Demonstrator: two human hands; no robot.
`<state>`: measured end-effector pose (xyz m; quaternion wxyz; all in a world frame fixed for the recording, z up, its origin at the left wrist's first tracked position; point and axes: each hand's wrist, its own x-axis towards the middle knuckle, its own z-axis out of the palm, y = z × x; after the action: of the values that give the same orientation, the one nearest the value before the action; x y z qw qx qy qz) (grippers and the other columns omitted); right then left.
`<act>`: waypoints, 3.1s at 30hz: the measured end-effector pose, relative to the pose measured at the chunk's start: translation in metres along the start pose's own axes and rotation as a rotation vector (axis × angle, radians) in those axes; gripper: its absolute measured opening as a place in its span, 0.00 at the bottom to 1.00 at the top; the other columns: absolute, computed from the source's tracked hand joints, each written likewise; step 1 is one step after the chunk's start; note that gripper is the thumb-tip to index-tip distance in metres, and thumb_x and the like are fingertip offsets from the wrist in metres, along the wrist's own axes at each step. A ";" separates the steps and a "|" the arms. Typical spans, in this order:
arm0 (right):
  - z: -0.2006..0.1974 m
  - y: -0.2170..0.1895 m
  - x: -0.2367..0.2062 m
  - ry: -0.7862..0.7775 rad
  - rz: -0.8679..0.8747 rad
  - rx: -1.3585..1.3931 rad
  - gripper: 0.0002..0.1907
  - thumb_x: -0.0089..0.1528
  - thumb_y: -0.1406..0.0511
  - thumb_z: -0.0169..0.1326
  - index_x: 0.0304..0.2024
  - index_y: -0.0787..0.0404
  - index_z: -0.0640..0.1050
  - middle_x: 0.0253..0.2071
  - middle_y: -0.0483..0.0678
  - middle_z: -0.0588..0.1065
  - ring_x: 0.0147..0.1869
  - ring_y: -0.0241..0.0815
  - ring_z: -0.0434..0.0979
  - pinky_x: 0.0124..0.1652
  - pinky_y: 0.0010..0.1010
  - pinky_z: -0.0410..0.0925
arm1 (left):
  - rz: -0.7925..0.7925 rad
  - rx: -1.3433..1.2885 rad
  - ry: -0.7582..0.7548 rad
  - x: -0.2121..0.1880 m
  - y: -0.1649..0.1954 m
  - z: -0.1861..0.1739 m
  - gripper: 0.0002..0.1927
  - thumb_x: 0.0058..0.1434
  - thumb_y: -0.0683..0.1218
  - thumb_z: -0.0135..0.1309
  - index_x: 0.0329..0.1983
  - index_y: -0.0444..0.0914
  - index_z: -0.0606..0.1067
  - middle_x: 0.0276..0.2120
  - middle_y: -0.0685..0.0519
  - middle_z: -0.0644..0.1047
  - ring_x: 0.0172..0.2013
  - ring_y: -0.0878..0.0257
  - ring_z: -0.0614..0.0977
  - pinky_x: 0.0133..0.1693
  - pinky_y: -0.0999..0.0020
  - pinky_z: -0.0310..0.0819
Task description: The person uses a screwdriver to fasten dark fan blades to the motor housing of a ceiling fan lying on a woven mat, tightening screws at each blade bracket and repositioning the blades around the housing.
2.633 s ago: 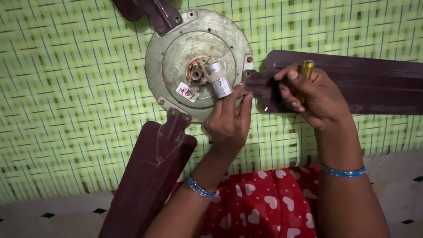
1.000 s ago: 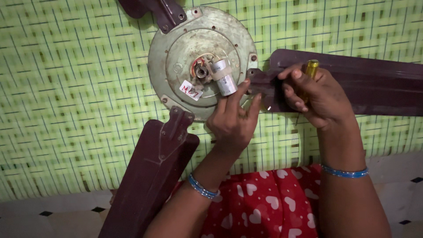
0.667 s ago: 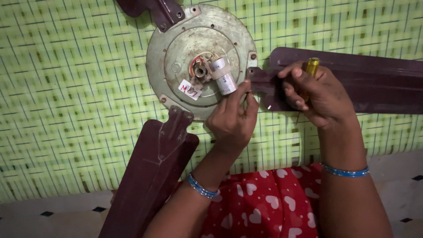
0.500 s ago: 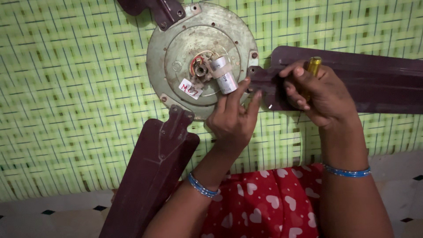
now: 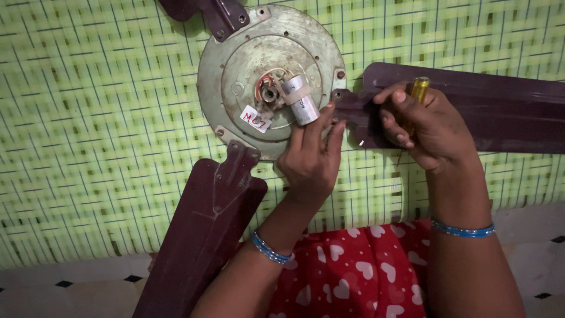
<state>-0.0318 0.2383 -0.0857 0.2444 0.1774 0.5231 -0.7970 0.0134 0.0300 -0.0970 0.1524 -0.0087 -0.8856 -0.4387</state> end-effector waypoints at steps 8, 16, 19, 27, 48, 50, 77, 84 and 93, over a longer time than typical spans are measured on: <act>0.002 -0.001 -0.001 0.021 0.003 -0.008 0.12 0.70 0.61 0.57 0.45 0.65 0.80 0.28 0.46 0.76 0.23 0.28 0.71 0.19 0.15 0.61 | 0.054 0.037 0.002 -0.002 -0.004 0.000 0.18 0.68 0.44 0.62 0.60 0.35 0.77 0.40 0.50 0.84 0.30 0.67 0.85 0.33 0.71 0.83; 0.003 -0.002 -0.002 0.037 0.006 -0.029 0.12 0.70 0.61 0.57 0.45 0.66 0.79 0.27 0.46 0.76 0.22 0.28 0.70 0.19 0.15 0.61 | 0.031 0.048 0.004 -0.007 -0.006 0.005 0.16 0.70 0.46 0.62 0.59 0.37 0.78 0.39 0.49 0.83 0.30 0.66 0.86 0.30 0.74 0.80; 0.003 -0.002 -0.002 0.029 0.003 -0.023 0.12 0.70 0.61 0.57 0.45 0.66 0.79 0.27 0.47 0.76 0.22 0.28 0.70 0.19 0.15 0.61 | 0.035 0.051 -0.005 -0.006 -0.007 0.006 0.15 0.69 0.44 0.61 0.57 0.36 0.79 0.38 0.49 0.83 0.27 0.67 0.84 0.29 0.73 0.80; 0.004 -0.002 -0.002 0.050 0.009 -0.037 0.12 0.70 0.61 0.57 0.44 0.65 0.79 0.27 0.46 0.76 0.22 0.28 0.70 0.18 0.15 0.61 | 0.034 0.032 0.015 -0.007 -0.006 0.006 0.16 0.72 0.48 0.62 0.59 0.38 0.77 0.39 0.50 0.83 0.32 0.68 0.86 0.31 0.77 0.82; 0.001 0.000 -0.002 0.019 0.005 -0.006 0.12 0.70 0.61 0.57 0.45 0.65 0.80 0.28 0.47 0.76 0.22 0.28 0.71 0.19 0.16 0.62 | 0.017 0.035 -0.009 -0.003 -0.002 0.003 0.15 0.66 0.44 0.64 0.55 0.36 0.80 0.32 0.52 0.83 0.25 0.68 0.83 0.28 0.73 0.79; 0.001 0.000 -0.002 0.017 0.002 -0.008 0.12 0.71 0.61 0.57 0.45 0.66 0.80 0.28 0.47 0.76 0.22 0.28 0.71 0.19 0.15 0.62 | 0.025 0.025 -0.015 -0.003 -0.001 0.000 0.18 0.64 0.46 0.65 0.54 0.35 0.79 0.37 0.48 0.84 0.24 0.68 0.82 0.27 0.72 0.78; -0.002 0.002 -0.001 0.019 -0.004 -0.023 0.11 0.71 0.62 0.55 0.45 0.66 0.80 0.28 0.47 0.76 0.23 0.28 0.69 0.20 0.16 0.61 | 0.001 0.027 -0.007 -0.001 0.003 -0.001 0.15 0.69 0.44 0.64 0.57 0.38 0.78 0.38 0.51 0.83 0.34 0.63 0.87 0.34 0.69 0.81; 0.000 0.001 -0.004 0.038 0.004 -0.039 0.11 0.71 0.63 0.55 0.45 0.65 0.80 0.28 0.47 0.76 0.22 0.28 0.68 0.19 0.17 0.60 | 0.023 0.093 0.020 0.002 0.010 -0.007 0.15 0.64 0.43 0.64 0.54 0.40 0.79 0.37 0.50 0.82 0.33 0.57 0.86 0.35 0.63 0.81; 0.003 -0.002 -0.008 0.020 0.001 -0.032 0.09 0.72 0.64 0.54 0.45 0.65 0.80 0.28 0.47 0.75 0.22 0.28 0.67 0.20 0.17 0.60 | 0.015 0.033 0.012 0.000 0.011 -0.009 0.15 0.69 0.43 0.64 0.57 0.39 0.77 0.40 0.50 0.82 0.38 0.59 0.88 0.36 0.68 0.82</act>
<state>-0.0266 0.2375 -0.0786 0.2424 0.1815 0.5381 -0.7866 0.0171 0.0300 -0.0835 0.1611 -0.0103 -0.8917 -0.4228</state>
